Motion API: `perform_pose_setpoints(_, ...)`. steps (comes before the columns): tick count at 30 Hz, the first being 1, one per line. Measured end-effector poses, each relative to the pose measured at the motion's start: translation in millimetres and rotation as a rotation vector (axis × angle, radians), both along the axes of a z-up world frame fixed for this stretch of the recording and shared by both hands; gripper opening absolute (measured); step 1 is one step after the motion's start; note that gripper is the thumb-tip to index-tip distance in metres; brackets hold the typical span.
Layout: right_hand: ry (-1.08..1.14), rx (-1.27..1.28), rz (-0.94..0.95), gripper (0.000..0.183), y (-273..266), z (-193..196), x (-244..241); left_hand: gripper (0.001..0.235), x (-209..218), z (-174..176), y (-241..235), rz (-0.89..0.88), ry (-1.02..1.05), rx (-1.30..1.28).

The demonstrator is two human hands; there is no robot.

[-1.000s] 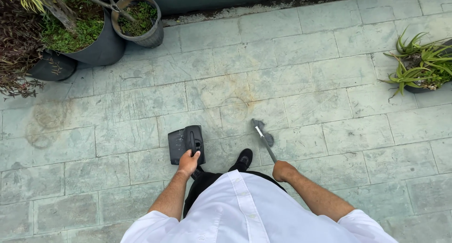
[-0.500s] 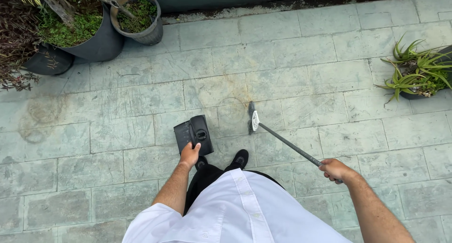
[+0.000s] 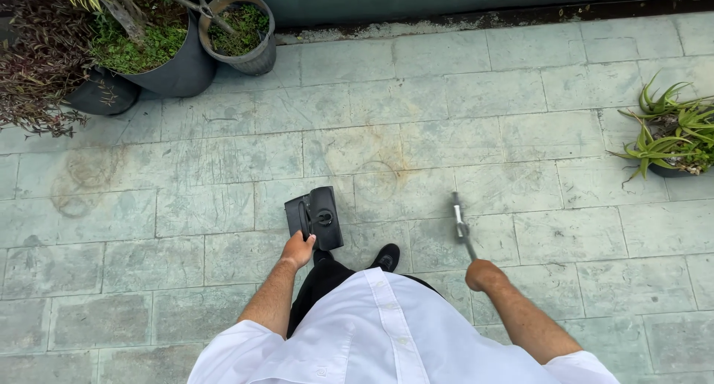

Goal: Cleaning an outdoor tiled floor using a scraper and a dustpan while walking

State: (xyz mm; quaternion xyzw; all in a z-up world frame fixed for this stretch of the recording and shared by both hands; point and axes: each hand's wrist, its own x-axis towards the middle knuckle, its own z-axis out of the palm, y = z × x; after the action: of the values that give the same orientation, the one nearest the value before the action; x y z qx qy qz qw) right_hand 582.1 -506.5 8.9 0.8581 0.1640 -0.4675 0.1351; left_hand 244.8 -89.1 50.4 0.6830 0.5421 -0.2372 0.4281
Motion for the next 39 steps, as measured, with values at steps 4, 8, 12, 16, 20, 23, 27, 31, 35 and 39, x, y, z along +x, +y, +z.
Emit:
perform_pose_setpoints(4,0.184,0.061,0.158,0.047,64.3,3.8,-64.9,0.062,-2.9,16.1,-0.1,0.0,0.001,-0.012)
perform_pose_setpoints(8,0.306,0.163,0.036,0.037,78.6,-5.1,-54.3,0.063,-0.7,6.4,6.2,-0.012,-0.003,-0.014)
perform_pose_setpoints(12,0.386,0.24,-0.411,0.033,59.4,78.7,-11.0,0.062,0.8,6.1,8.0,-0.037,0.004,-0.04)
perform_pose_setpoints(16,0.322,0.243,-0.533,0.045,-3.4,141.2,50.6,0.059,-6.6,14.5,9.4,-0.032,0.001,-0.049)
perform_pose_setpoints(20,0.144,0.144,-0.516,0.047,-62.0,139.2,99.5,0.053,-23.9,4.1,15.5,0.001,-0.014,-0.042)
perform_pose_setpoints(23,0.037,-0.001,-0.415,0.042,-14.5,163.0,80.9,0.048,-39.2,9.8,17.9,0.052,-0.022,-0.047)
perform_pose_setpoints(27,-0.09,-0.009,-0.114,0.047,-7.0,-17.4,64.4,0.046,-65.4,6.1,29.9,0.036,-0.019,-0.063)
perform_pose_setpoints(31,0.059,0.038,0.008,0.05,91.0,-17.9,-37.7,0.047,-80.8,15.9,37.8,0.03,-0.032,-0.067)
perform_pose_setpoints(35,0.249,0.15,0.013,0.038,148.1,-12.2,-102.4,0.046,-96.3,8.6,49.2,0.02,-0.041,-0.092)
perform_pose_setpoints(39,0.453,0.25,-0.426,0.039,147.1,25.0,-105.2,0.048,-100.7,7.6,65.7,0.018,-0.075,-0.093)
